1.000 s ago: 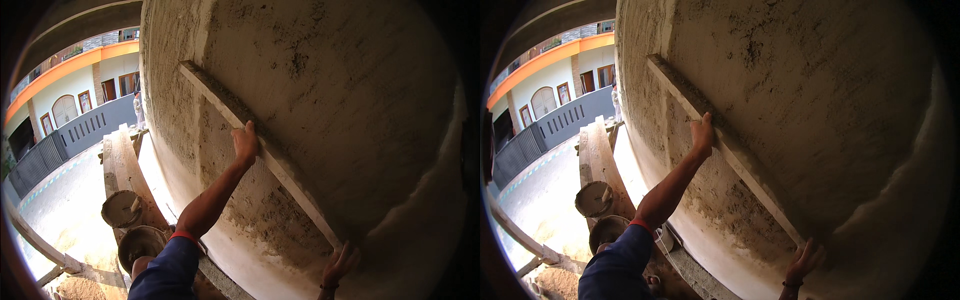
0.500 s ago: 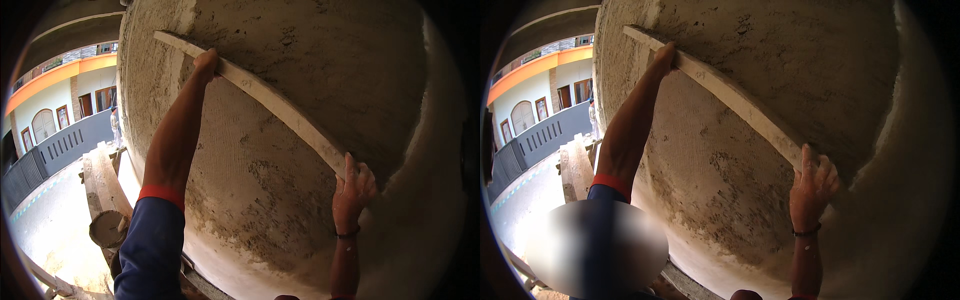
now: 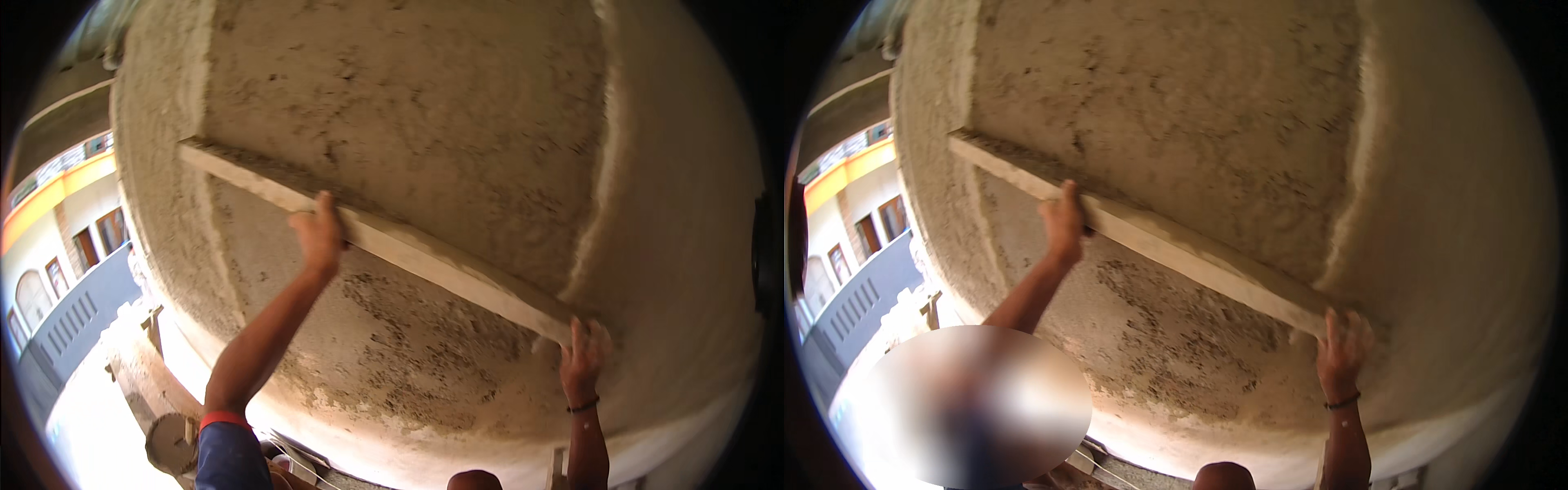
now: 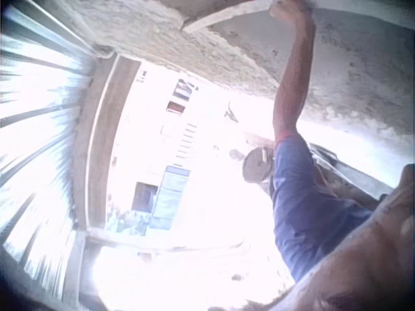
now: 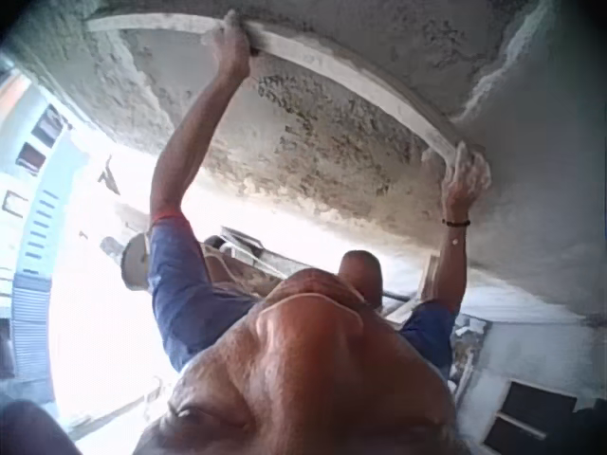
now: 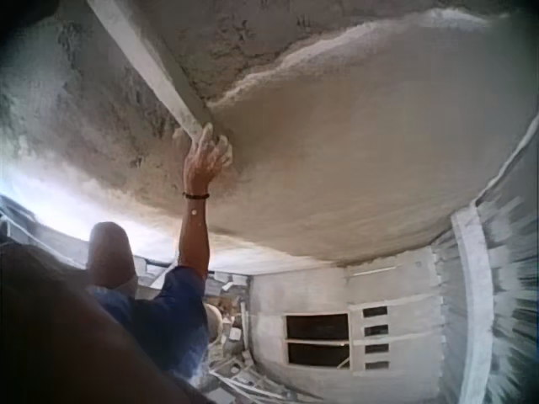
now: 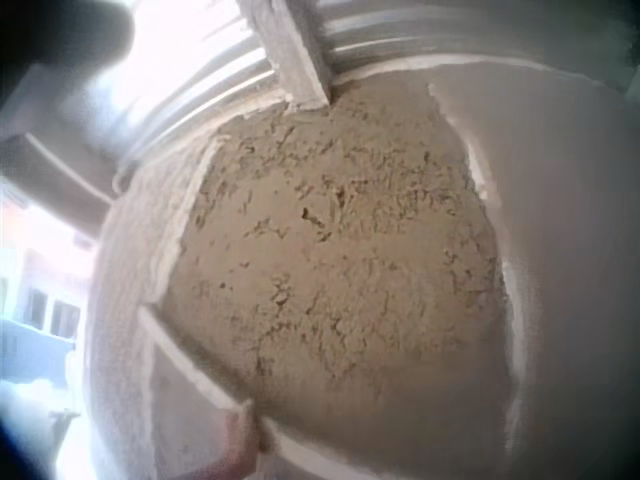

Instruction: The person levels and smooths wet cement on a wall using a long wooden straightedge, then mixes more cement in a bucket with a trowel.

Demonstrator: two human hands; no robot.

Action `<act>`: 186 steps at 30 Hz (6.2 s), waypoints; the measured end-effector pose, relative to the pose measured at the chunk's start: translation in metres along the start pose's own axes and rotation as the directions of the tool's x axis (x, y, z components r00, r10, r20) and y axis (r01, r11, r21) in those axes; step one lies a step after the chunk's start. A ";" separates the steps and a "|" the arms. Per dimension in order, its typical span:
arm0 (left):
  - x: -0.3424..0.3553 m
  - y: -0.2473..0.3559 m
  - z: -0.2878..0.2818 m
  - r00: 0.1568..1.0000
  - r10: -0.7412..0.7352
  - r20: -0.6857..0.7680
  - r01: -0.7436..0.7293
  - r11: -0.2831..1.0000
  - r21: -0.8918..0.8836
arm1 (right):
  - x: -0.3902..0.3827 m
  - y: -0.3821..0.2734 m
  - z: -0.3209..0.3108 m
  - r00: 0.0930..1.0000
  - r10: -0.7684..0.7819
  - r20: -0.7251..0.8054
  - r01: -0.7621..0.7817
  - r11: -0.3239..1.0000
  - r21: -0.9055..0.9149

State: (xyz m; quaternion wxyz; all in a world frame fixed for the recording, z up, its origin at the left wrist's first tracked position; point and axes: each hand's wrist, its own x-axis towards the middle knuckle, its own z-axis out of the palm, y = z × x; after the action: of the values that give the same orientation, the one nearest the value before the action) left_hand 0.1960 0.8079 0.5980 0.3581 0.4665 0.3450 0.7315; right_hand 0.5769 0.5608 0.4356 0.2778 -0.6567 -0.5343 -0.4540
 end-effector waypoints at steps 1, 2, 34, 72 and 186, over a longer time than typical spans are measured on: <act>0.015 -0.033 0.001 0.992 0.118 -0.045 -0.111 0.986 0.128 | -0.020 0.014 0.012 0.999 0.037 0.026 -0.037 0.999 -0.011; 0.009 -0.036 0.010 0.994 0.103 -0.048 -0.095 0.985 0.145 | -0.037 0.025 0.021 0.999 -0.009 -0.045 0.007 0.998 -0.065; 0.064 0.057 -0.017 0.996 -0.084 -0.002 0.083 0.988 0.128 | 0.070 -0.032 -0.019 0.992 -0.126 0.003 0.126 0.992 -0.014; -0.295 -0.255 -0.152 0.563 -0.744 -0.360 0.569 0.665 -0.484 | -0.077 0.051 -0.075 0.969 -0.201 0.142 0.223 0.961 -0.161; -0.048 0.518 -0.230 0.387 0.734 -0.559 0.370 0.432 0.823 | 0.530 -0.554 -0.533 0.861 -0.508 0.019 -0.422 -0.694 0.584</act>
State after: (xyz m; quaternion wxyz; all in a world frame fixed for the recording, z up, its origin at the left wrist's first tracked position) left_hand -0.1082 0.4661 0.9366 -0.2924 0.1455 0.7294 0.6011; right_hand -0.1021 0.4978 1.0734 0.5174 -0.0178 -0.6935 0.5010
